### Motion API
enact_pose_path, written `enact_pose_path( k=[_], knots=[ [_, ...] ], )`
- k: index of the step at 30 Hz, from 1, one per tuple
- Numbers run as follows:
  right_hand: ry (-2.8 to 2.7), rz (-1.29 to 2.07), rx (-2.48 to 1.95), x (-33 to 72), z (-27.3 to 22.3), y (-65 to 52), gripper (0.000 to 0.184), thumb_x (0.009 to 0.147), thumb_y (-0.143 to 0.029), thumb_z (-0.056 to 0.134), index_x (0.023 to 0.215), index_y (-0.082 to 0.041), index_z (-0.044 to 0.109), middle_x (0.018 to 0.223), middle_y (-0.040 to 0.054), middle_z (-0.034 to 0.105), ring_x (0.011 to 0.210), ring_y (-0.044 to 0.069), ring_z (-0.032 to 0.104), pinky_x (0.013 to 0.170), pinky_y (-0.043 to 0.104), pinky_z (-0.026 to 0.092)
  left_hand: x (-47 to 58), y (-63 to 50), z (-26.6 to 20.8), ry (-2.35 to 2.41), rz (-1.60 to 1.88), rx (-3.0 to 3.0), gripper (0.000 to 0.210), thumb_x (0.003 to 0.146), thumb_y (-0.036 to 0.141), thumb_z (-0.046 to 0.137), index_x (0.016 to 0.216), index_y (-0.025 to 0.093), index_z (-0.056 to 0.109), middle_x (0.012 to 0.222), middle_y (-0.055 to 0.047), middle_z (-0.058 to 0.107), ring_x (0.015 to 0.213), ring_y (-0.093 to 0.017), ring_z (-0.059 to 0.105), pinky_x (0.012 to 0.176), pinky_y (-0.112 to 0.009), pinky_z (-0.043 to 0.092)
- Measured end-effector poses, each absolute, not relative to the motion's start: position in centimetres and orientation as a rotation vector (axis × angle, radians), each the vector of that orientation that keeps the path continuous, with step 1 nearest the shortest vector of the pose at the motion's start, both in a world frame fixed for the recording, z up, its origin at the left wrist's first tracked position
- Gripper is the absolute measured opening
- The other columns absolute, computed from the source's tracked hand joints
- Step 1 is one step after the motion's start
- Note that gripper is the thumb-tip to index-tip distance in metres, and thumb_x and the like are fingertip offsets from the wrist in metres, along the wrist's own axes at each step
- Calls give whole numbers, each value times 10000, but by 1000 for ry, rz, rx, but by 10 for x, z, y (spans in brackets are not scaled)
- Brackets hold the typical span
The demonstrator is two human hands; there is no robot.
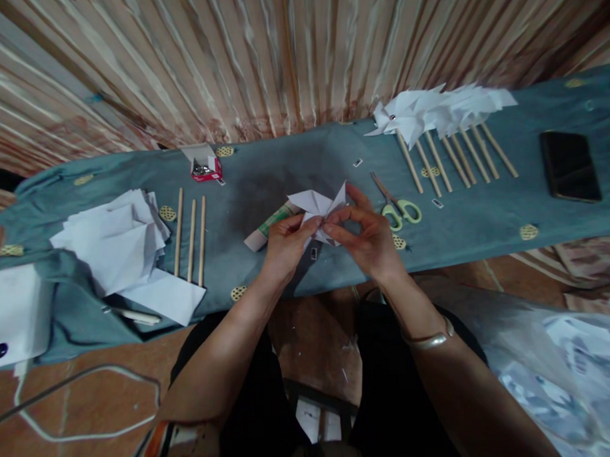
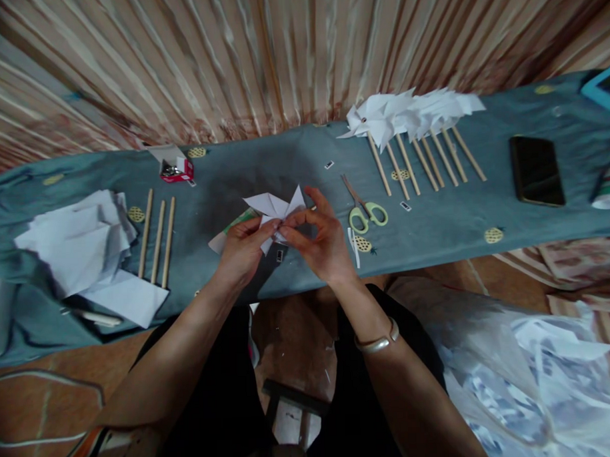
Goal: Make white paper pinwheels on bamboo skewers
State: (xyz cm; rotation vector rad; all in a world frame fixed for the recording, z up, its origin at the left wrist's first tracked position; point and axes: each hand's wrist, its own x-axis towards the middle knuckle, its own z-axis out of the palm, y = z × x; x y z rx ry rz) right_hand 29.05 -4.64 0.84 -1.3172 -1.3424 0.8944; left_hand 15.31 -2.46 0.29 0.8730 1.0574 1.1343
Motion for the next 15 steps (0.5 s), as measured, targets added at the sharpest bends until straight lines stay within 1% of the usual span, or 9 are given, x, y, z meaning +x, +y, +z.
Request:
enact_pose_path(
  k=[3,6,10,12,15],
  knots=[
    [-1309,983,-1253,294,8,-45,56,737,-292,753,744,-278,700,1344,10,559,1405,246,346,1171,458,249,153,-23,2,1044,1153,859,98,676,245,744,631,166,708,585,24,641,540,-87,529,540,-215,404],
    [-1269,980,-1270,303,9,-44,56,735,-301,747,730,-274,698,1318,4,582,1373,261,395,1162,480,259,152,-21,1,1034,1158,789,133,655,289,767,666,169,711,615,14,665,559,-103,560,563,-231,435],
    [-1370,685,-1447,316,5,-46,41,723,-256,724,698,-252,692,1345,17,565,1370,293,386,1162,530,231,148,-18,0,1046,1176,710,198,634,330,792,726,173,715,696,-3,697,642,-135,625,653,-272,489],
    [-1465,540,-1506,320,-1,-48,33,722,-226,702,698,-241,684,1350,29,558,1372,301,377,1149,555,248,146,-17,-1,1041,1195,687,207,632,331,797,733,171,713,727,-6,703,674,-139,641,682,-280,496],
    [-1559,412,-1546,321,-11,-50,46,727,-189,669,707,-228,680,1331,47,566,1358,304,391,1129,563,288,145,-16,-1,1039,1225,666,208,621,319,806,734,170,716,749,-10,713,707,-140,649,710,-279,497]
  ],
)
